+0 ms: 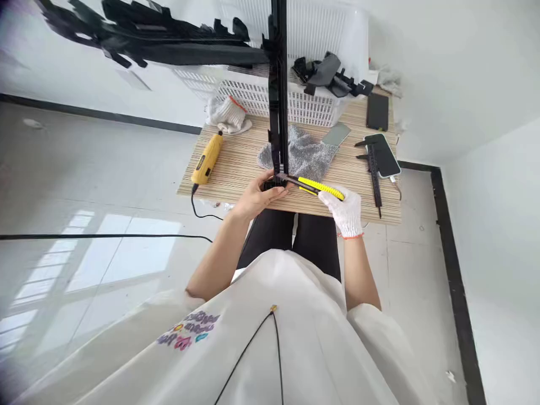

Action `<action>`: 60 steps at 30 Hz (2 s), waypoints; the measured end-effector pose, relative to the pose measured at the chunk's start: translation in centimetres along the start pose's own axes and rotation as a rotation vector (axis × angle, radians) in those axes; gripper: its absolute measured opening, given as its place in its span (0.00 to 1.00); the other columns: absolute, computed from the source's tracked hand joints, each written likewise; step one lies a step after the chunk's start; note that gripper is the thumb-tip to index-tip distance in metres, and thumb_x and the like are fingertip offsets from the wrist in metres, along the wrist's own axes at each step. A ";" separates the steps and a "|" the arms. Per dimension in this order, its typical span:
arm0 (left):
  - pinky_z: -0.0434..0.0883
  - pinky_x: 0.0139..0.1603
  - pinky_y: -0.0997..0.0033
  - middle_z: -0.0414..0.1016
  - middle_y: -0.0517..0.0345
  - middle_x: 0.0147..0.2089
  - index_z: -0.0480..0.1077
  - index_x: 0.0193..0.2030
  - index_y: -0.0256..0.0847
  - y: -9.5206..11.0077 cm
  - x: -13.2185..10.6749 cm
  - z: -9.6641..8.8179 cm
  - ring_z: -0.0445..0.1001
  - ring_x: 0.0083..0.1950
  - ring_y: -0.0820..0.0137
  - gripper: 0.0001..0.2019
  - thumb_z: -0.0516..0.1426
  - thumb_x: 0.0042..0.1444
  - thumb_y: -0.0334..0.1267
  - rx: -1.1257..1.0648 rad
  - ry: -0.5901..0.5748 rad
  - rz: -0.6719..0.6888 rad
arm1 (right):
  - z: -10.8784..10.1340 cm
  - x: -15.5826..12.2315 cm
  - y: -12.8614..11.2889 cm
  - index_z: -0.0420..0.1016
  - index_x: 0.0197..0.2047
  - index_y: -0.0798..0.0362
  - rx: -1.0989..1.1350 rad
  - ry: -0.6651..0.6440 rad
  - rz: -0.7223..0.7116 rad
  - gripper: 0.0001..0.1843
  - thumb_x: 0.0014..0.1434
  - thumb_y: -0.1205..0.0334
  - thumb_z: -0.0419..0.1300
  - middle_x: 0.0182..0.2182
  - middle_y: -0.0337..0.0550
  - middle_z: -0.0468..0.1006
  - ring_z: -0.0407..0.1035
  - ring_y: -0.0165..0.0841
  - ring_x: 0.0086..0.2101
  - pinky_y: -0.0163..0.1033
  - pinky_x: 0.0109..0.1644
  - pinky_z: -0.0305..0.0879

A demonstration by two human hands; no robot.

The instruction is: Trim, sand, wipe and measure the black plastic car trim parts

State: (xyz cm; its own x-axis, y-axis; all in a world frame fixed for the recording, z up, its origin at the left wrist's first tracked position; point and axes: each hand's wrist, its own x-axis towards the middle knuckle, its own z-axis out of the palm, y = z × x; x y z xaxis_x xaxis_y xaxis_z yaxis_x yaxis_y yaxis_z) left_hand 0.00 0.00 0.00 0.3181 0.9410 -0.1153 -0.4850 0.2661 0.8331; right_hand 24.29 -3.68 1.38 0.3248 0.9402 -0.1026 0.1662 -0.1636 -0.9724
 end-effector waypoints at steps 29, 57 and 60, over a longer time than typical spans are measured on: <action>0.73 0.66 0.50 0.79 0.52 0.55 0.76 0.53 0.42 0.6 -0.4 0.5 0.81 0.57 0.56 0.24 0.74 0.49 0.39 0.078 -0.048 -0.018 | -0.2 -0.8 -1.5 0.86 0.43 0.58 -0.017 -0.090 -0.010 0.21 0.47 0.55 0.72 0.22 0.36 0.73 0.58 0.23 0.21 0.29 0.22 0.54; 0.78 0.60 0.61 0.79 0.45 0.58 0.80 0.51 0.41 1.5 -0.2 0.0 0.76 0.64 0.53 0.26 0.58 0.63 0.62 -0.059 -0.068 -0.191 | -0.7 -1.0 -1.6 0.87 0.44 0.55 -0.077 -0.240 -0.067 0.20 0.48 0.57 0.72 0.36 0.44 0.84 0.77 0.35 0.36 0.36 0.38 0.74; 0.78 0.61 0.62 0.79 0.47 0.59 0.80 0.50 0.41 1.3 -0.2 -0.1 0.76 0.63 0.54 0.25 0.57 0.64 0.61 -0.060 -0.046 -0.175 | -0.6 -1.0 -1.7 0.87 0.44 0.56 -0.076 -0.197 -0.067 0.19 0.48 0.57 0.72 0.36 0.44 0.85 0.78 0.36 0.37 0.37 0.41 0.75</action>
State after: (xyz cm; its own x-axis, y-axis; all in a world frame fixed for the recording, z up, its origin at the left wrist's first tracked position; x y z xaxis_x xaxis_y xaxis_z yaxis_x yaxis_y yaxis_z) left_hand -0.76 0.19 1.01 0.4386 0.8689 -0.2295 -0.4659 0.4382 0.7687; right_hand 24.20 -4.56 3.29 0.1242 0.9887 -0.0844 0.2534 -0.1139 -0.9606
